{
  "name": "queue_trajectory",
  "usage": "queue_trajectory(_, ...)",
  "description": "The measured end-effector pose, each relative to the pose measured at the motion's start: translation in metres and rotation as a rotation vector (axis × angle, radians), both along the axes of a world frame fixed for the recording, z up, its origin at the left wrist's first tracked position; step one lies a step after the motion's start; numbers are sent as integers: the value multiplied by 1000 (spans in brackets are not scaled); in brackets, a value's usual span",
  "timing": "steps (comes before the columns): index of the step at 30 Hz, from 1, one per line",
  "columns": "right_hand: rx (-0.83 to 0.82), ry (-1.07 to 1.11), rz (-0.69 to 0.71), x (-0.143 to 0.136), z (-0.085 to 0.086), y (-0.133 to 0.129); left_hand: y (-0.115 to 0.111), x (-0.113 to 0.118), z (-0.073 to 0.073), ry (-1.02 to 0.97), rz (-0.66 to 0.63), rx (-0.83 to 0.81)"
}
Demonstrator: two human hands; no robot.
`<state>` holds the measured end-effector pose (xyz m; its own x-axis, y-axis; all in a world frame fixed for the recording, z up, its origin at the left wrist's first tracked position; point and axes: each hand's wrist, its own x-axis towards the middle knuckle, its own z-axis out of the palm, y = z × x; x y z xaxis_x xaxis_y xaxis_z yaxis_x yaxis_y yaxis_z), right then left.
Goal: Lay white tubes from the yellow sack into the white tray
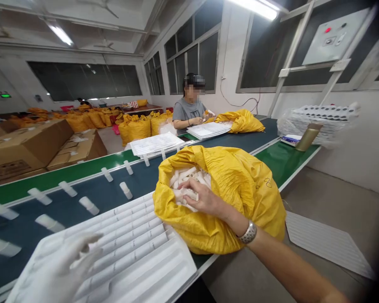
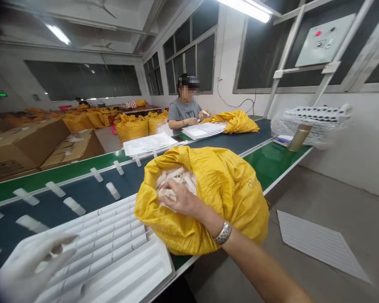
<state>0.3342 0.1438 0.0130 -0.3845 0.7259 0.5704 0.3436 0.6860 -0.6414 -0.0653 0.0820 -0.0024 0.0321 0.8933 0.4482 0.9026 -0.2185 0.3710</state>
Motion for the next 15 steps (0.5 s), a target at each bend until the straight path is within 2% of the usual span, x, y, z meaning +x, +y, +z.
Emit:
queue_trajectory(1,-4,66,24,-2,4,-8,-27,-2,-12,2,-66,55)
queue_trajectory(3,-19,207,81,-10,8,-24,-74,0,-28,46,-135,32)
queue_trajectory(4,-31,260,112,-15,10,-30,-92,3,-32,72,-134,-24)
queue_trajectory(6,-22,282,160,-28,12,-38,-113,8,-32,121,-85,-160)
queue_trajectory(10,131,105,326,-58,15,-51,-118,7,-30,177,-27,-289)
queue_trajectory(12,160,55,405,-71,15,-56,-112,8,-33,209,-30,-299)
queue_trajectory(15,147,50,434,-81,12,-56,-98,11,-39,280,-21,-322)
